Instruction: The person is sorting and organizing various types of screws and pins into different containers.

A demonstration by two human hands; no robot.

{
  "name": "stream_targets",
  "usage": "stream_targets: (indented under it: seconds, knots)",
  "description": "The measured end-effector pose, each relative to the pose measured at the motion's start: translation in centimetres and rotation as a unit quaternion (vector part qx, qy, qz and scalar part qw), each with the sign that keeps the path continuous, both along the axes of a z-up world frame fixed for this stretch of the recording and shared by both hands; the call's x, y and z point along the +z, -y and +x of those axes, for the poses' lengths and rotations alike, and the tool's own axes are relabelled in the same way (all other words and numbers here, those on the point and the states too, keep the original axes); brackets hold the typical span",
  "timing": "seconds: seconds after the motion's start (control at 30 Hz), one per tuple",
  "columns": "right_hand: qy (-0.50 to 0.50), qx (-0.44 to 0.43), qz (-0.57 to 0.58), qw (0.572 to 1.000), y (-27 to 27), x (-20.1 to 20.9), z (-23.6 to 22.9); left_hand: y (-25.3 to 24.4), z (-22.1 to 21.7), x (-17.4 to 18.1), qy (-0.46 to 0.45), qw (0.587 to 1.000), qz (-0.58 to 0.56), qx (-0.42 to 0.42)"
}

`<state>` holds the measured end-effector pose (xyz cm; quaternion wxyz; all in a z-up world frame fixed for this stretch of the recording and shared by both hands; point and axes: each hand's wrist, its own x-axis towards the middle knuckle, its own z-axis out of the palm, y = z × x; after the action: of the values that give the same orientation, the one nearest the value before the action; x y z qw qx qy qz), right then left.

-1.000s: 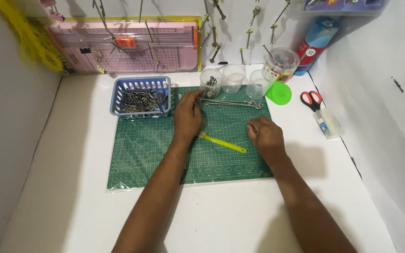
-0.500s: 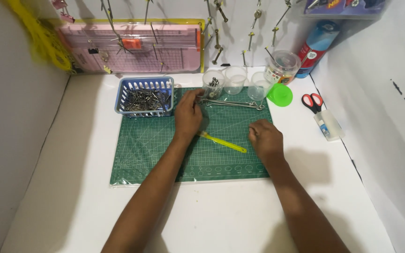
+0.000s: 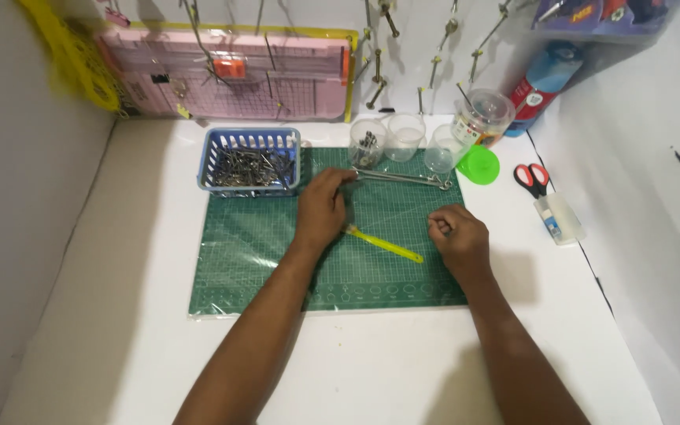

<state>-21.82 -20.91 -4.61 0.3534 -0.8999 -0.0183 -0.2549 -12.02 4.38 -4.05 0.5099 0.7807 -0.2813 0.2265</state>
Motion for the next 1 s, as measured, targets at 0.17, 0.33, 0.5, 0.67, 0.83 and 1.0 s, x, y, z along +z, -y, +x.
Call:
stream_targets:
  seconds: [0.17,0.33,0.5,0.67,0.83,1.0]
  knots:
    - [-0.044,-0.01,0.047,0.998,0.0,0.5,0.3,0.0,0.2,-0.3,-0.007,1.0,-0.013,0.001]
    - [-0.048,0.0,-0.015,0.999,0.8,-0.1,1.1,0.0,-0.6,0.4,-0.004,1.0,0.009,0.009]
    - [-0.156,-0.001,0.027,0.987,2.8,-0.8,2.8,0.2,-0.6,0.2,-0.018,0.999,0.026,0.016]
    - [-0.167,0.018,0.037,0.985,3.0,-0.3,2.6,0.2,-0.4,0.0,-0.017,1.0,0.016,0.012]
    - [-0.174,0.028,0.047,0.983,3.4,-0.2,3.2,0.0,-0.1,-0.1,-0.037,0.999,0.009,0.015]
    - [-0.206,0.081,0.076,0.972,1.6,3.4,6.0,0.0,0.0,0.1,-0.076,0.997,-0.034,0.006]
